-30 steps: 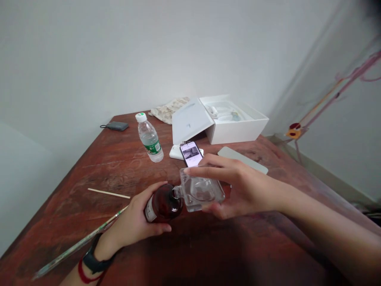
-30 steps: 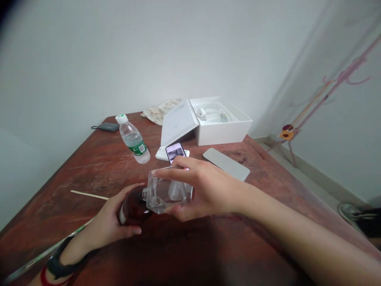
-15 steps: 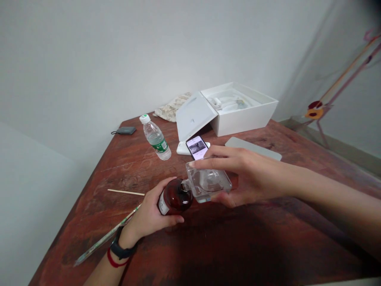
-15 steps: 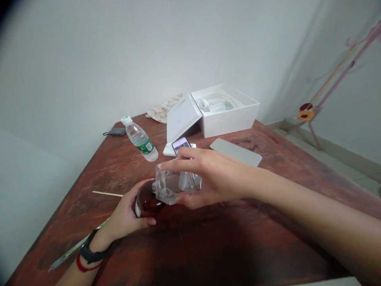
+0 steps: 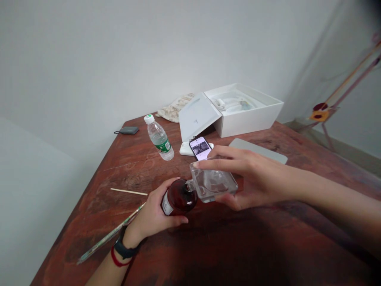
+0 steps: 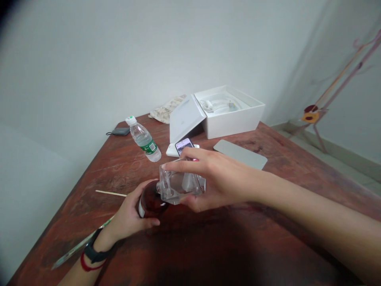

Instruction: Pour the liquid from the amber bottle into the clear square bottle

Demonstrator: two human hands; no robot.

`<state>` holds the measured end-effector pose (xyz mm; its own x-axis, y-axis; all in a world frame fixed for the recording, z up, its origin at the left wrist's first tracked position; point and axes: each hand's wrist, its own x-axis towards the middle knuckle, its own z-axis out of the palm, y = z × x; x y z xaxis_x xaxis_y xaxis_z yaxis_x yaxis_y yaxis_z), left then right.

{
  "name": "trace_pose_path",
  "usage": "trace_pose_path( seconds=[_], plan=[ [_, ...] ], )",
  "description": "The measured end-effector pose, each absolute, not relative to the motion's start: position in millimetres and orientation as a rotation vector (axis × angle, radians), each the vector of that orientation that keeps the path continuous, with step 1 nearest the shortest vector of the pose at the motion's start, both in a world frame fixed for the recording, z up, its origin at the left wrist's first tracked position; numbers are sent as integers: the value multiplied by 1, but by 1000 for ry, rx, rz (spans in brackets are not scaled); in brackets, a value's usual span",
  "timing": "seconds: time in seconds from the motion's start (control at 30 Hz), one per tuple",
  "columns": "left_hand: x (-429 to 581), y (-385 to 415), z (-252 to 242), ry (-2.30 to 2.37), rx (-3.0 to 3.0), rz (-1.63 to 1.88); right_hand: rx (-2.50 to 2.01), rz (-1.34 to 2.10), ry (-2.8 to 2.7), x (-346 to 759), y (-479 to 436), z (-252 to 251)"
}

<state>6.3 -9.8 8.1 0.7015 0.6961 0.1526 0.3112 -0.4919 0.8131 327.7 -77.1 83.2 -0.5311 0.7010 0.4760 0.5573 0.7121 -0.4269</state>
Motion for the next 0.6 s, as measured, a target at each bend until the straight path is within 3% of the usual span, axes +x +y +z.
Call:
trace_pose_path(
  seconds=[0.6],
  plan=[
    [11, -9, 7, 770, 2075, 646, -992, 169, -2316, 325, -78, 90]
  ],
)
